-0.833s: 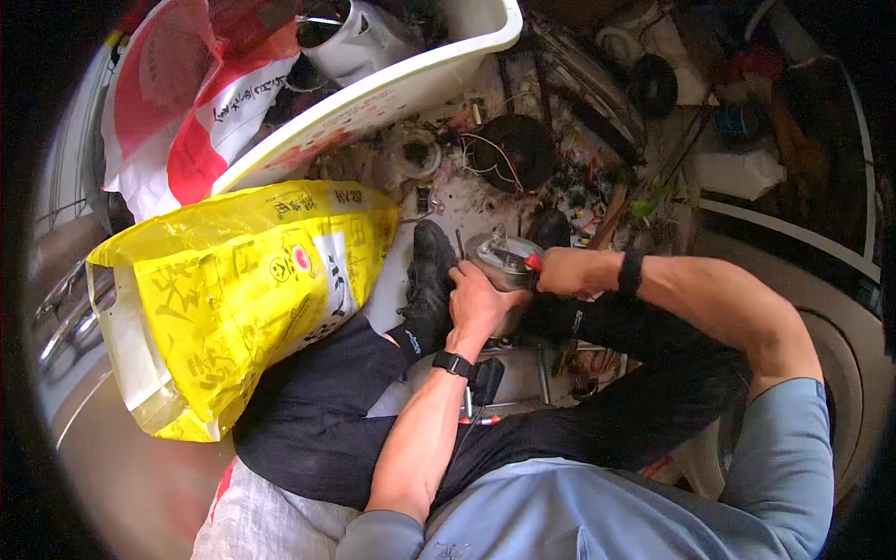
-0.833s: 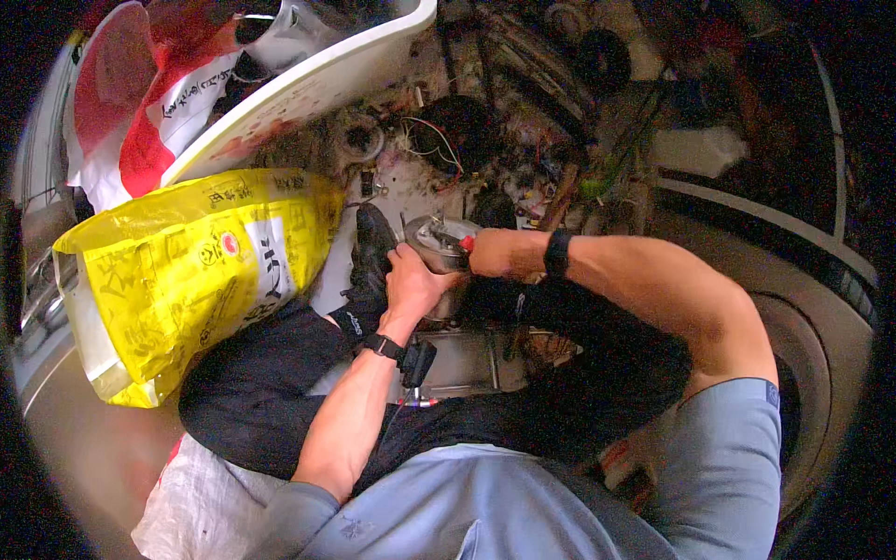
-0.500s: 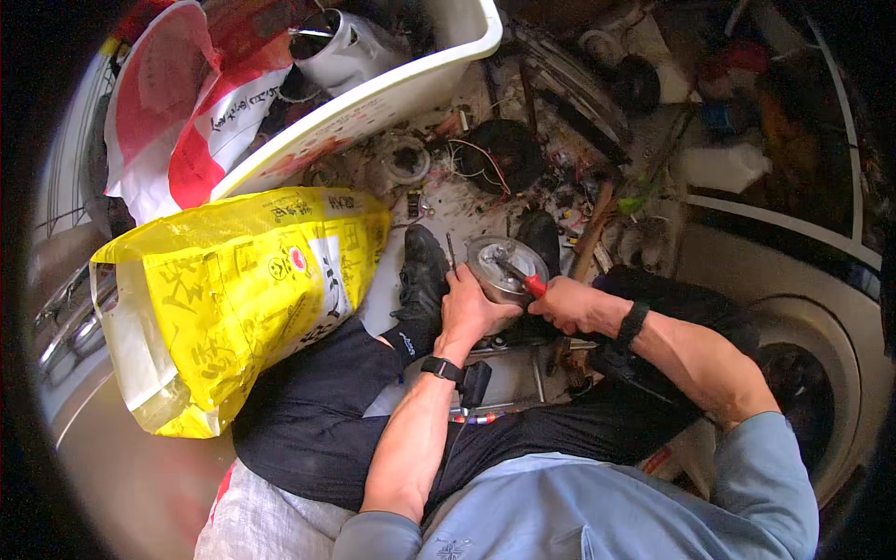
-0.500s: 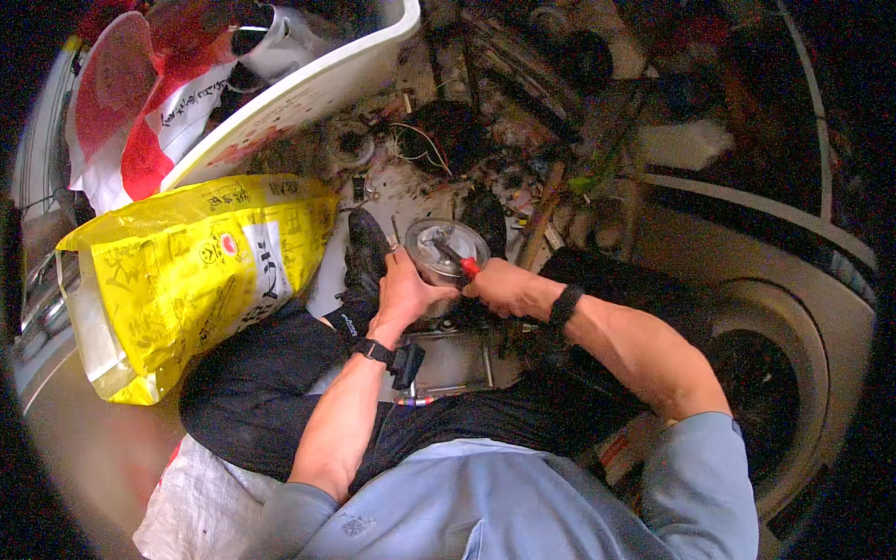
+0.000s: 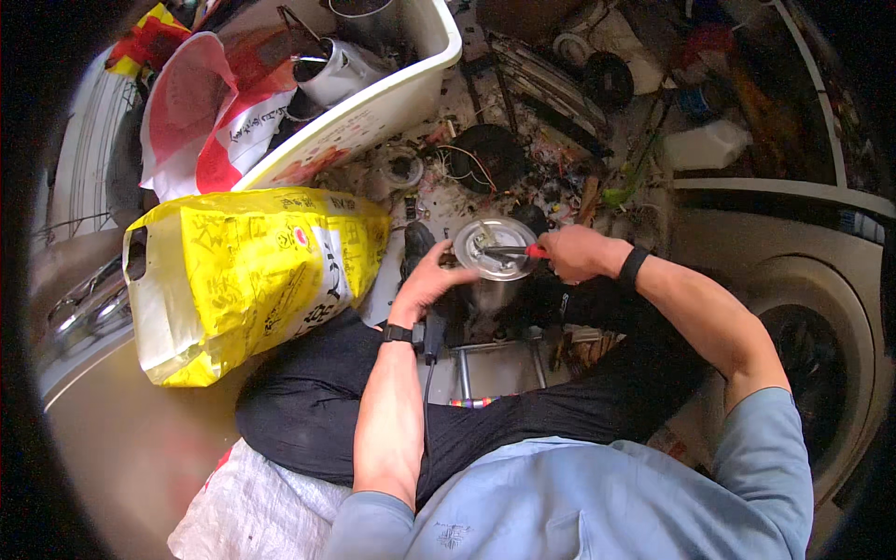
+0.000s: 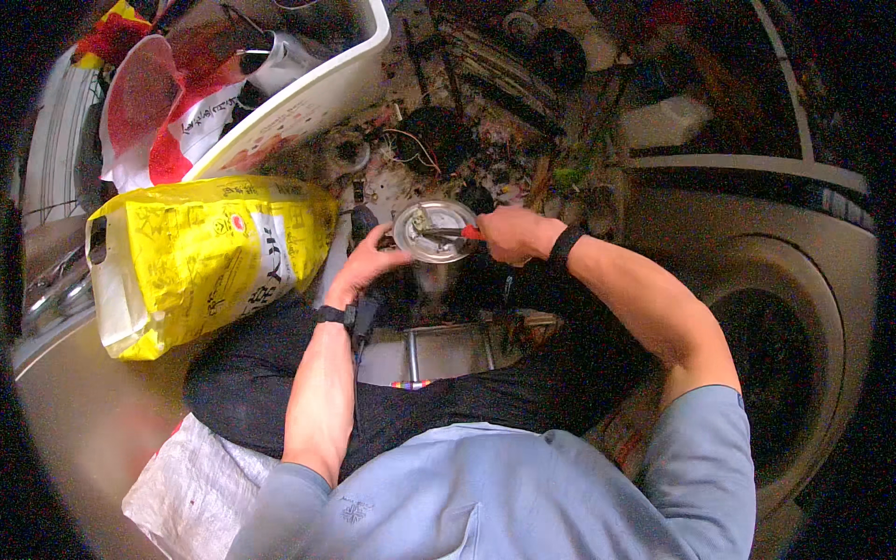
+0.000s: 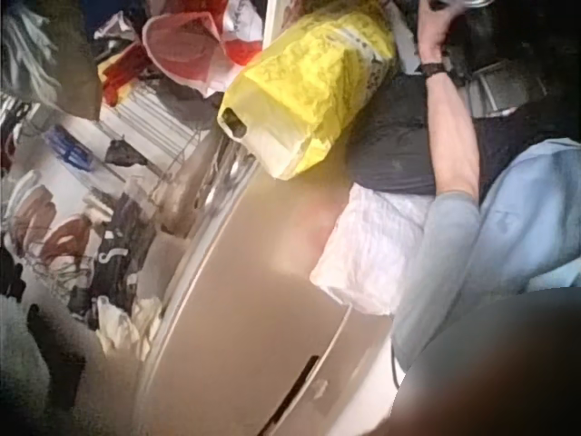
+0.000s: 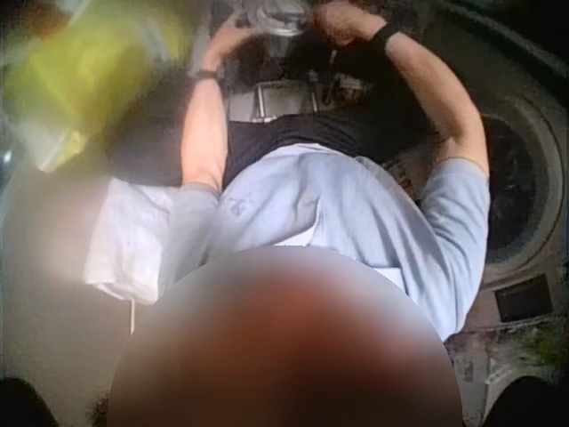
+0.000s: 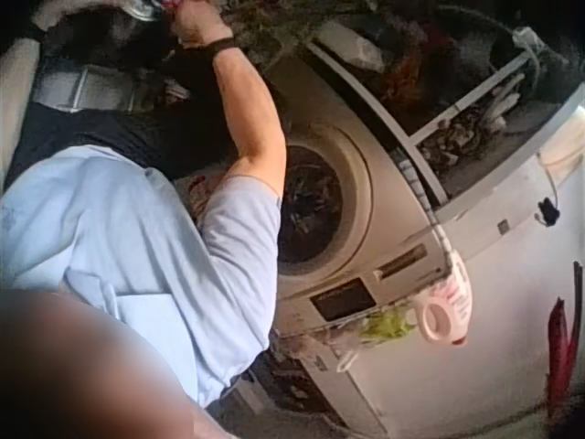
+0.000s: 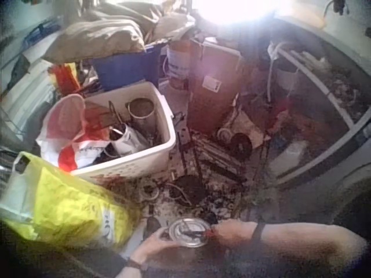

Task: The person sits on the floor and uses a hammer, chisel, and pliers to disassemble a small electric motor, prying off a metal casing and pulling internal components apart by hand.

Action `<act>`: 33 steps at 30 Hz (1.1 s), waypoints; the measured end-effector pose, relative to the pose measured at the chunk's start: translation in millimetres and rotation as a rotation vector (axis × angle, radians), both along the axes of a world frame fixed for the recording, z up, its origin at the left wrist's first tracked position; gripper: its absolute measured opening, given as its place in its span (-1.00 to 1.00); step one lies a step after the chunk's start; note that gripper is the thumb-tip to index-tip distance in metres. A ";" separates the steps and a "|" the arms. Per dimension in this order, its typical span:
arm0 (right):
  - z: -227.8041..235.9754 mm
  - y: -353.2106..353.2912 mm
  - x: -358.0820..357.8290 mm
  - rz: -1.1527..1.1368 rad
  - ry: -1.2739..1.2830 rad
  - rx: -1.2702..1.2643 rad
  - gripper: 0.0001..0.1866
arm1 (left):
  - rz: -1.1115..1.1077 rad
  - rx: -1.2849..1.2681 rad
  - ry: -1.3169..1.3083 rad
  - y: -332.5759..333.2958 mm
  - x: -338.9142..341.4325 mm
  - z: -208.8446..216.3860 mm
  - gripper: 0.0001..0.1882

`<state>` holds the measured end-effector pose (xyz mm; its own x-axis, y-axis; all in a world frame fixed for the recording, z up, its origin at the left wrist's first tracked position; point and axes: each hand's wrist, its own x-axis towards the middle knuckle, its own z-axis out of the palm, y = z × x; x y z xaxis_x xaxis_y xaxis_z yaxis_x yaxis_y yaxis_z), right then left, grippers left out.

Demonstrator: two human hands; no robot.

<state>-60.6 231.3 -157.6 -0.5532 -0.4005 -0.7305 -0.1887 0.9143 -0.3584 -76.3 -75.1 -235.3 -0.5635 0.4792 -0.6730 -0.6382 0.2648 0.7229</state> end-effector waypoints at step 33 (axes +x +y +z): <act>63.4 -31.3 10.4 0.074 -0.052 0.217 -0.70 | -0.125 -0.060 0.691 39.0 21.0 41.2 0.11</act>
